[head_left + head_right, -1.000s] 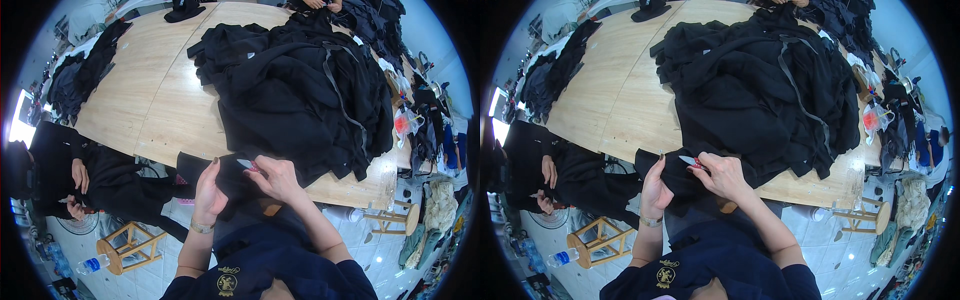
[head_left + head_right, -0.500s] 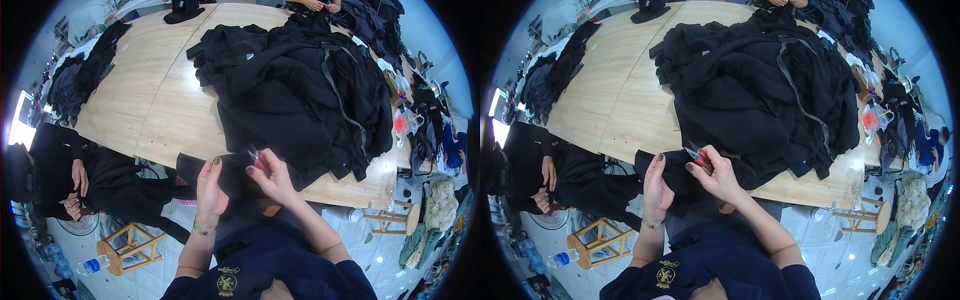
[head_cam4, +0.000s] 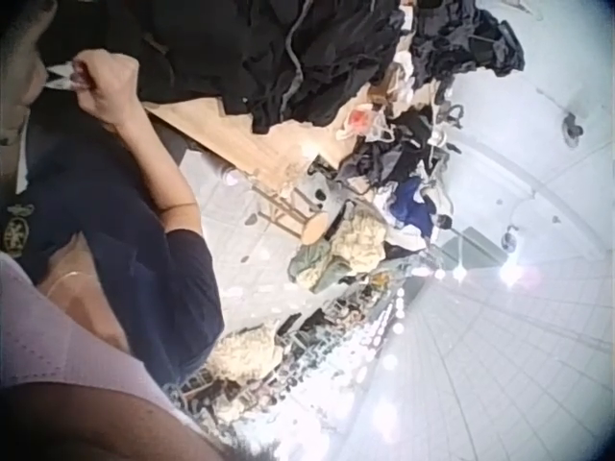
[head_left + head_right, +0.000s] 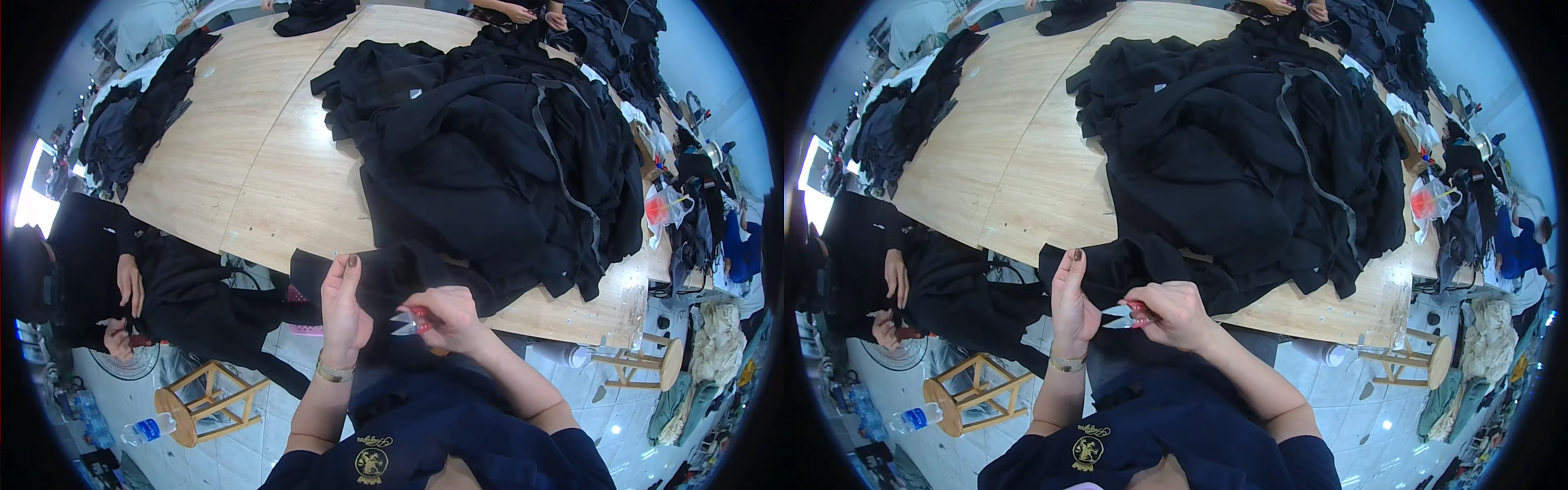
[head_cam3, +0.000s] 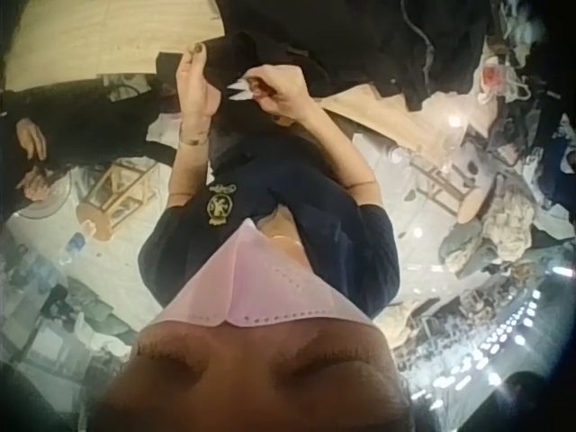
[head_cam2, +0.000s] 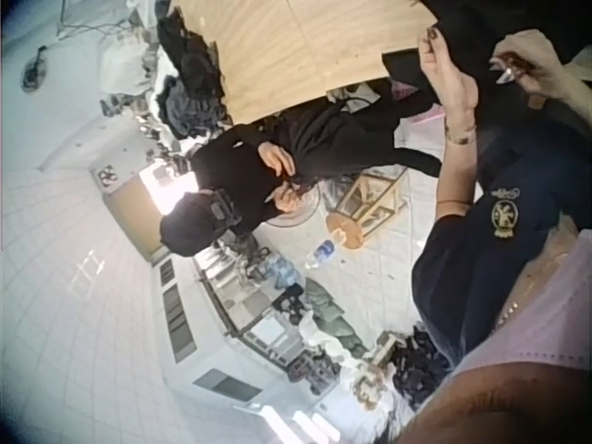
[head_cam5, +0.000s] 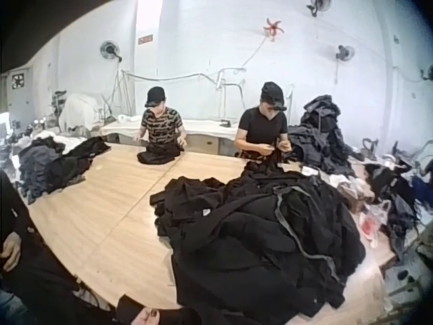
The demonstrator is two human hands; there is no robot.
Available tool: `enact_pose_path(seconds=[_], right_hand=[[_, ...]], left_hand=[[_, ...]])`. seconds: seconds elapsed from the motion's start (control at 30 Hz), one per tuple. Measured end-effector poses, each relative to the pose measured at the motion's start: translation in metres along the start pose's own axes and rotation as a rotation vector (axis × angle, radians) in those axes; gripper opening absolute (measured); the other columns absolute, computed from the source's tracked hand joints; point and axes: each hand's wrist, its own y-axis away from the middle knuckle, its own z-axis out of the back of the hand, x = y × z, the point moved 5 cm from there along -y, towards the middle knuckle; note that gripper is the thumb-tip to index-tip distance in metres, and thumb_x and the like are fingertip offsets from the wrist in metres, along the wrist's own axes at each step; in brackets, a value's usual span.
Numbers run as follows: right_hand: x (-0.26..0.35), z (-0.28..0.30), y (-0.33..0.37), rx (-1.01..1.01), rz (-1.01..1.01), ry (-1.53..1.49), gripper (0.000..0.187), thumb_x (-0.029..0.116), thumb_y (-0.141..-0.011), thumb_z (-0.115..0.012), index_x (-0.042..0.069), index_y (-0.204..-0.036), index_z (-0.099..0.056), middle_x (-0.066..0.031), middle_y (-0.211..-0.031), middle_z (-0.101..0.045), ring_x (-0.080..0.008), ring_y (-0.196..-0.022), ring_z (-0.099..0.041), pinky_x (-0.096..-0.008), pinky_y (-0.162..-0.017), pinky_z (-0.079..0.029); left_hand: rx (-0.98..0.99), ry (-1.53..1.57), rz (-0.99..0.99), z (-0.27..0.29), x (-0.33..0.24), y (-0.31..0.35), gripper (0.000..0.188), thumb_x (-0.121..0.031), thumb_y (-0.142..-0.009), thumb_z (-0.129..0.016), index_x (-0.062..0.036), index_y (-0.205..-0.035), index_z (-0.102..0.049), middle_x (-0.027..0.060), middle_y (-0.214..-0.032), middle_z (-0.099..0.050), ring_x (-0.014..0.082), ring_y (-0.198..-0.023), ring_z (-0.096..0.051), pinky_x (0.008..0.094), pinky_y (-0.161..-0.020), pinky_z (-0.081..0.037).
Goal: Cutting and trimming black fabric pieces using small handheld shears at a large work table.
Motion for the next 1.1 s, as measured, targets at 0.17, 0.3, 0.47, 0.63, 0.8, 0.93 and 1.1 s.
enact_pose_path(seconds=[0.17,0.3,0.47,0.63,0.8,0.93,1.1], right_hand=[[-0.023,0.006,0.009,-0.054,-0.274,0.082,0.029,0.021,-0.070,-0.075,0.002,-0.080,-0.056,-0.0096,-0.067,-0.052,-0.0217,-0.049,-0.051,-0.0286,-0.045,-0.039],[-0.033,0.009,0.009,-0.040,-0.307,0.223,0.031,0.029,-0.074,-0.072,0.004,-0.074,-0.055,-0.0078,-0.065,-0.052,-0.0219,-0.049,-0.051,-0.0303,-0.045,-0.039],[-0.028,0.006,0.003,-0.017,-0.228,0.356,0.035,0.036,-0.073,-0.072,0.006,-0.072,-0.056,-0.0063,-0.066,-0.052,-0.0220,-0.050,-0.053,-0.0297,-0.044,-0.040],[-0.026,0.004,-0.001,-0.030,-0.203,0.400,0.036,0.039,-0.072,-0.072,0.007,-0.071,-0.056,-0.0056,-0.064,-0.051,-0.0213,-0.048,-0.053,-0.0295,-0.044,-0.039],[-0.024,0.004,-0.005,-0.049,-0.214,0.359,0.036,0.039,-0.072,-0.072,0.007,-0.071,-0.055,-0.0052,-0.064,-0.050,-0.0211,-0.047,-0.052,-0.0294,-0.043,-0.039],[-0.026,0.002,-0.004,-0.044,-0.209,0.341,0.035,0.037,-0.073,-0.072,0.006,-0.071,-0.055,-0.0051,-0.063,-0.050,-0.0209,-0.047,-0.052,-0.0297,-0.044,-0.039],[-0.027,0.004,-0.001,-0.059,-0.252,0.287,0.033,0.034,-0.075,-0.071,0.005,-0.070,-0.054,-0.0068,-0.060,-0.050,-0.0217,-0.047,-0.051,-0.0299,-0.044,-0.038]], left_hand=[[0.061,0.025,0.073,0.017,0.013,-0.007,0.016,-0.017,-0.095,-0.049,-0.0036,-0.101,-0.056,0.0036,-0.101,-0.061,0.0081,-0.095,-0.057,0.0229,-0.085,-0.043],[0.051,0.042,0.090,0.012,0.011,-0.004,0.018,-0.017,-0.095,-0.048,-0.0026,-0.102,-0.056,0.0044,-0.101,-0.062,0.0097,-0.095,-0.059,0.0230,-0.084,-0.045],[0.078,0.037,0.080,0.004,0.007,0.000,0.017,-0.017,-0.096,-0.048,-0.0036,-0.101,-0.057,0.0014,-0.095,-0.061,0.0065,-0.090,-0.056,0.0205,-0.081,-0.043],[0.104,0.055,0.080,-0.004,0.005,0.005,0.015,-0.017,-0.095,-0.049,-0.0053,-0.098,-0.057,-0.0009,-0.092,-0.060,0.0044,-0.087,-0.054,0.0194,-0.079,-0.042],[0.079,0.020,0.076,-0.001,0.008,0.005,0.014,-0.017,-0.095,-0.050,-0.0060,-0.098,-0.057,-0.0013,-0.093,-0.059,0.0040,-0.086,-0.054,0.0193,-0.078,-0.042],[0.029,0.034,0.086,-0.005,0.008,0.007,0.011,-0.015,-0.094,-0.053,-0.0048,-0.094,-0.056,-0.0019,-0.088,-0.057,0.0028,-0.082,-0.048,0.0170,-0.077,-0.037],[0.038,0.010,0.063,-0.002,0.009,0.006,0.011,-0.015,-0.094,-0.053,-0.0046,-0.094,-0.056,-0.0025,-0.087,-0.056,0.0022,-0.082,-0.047,0.0164,-0.076,-0.036]])
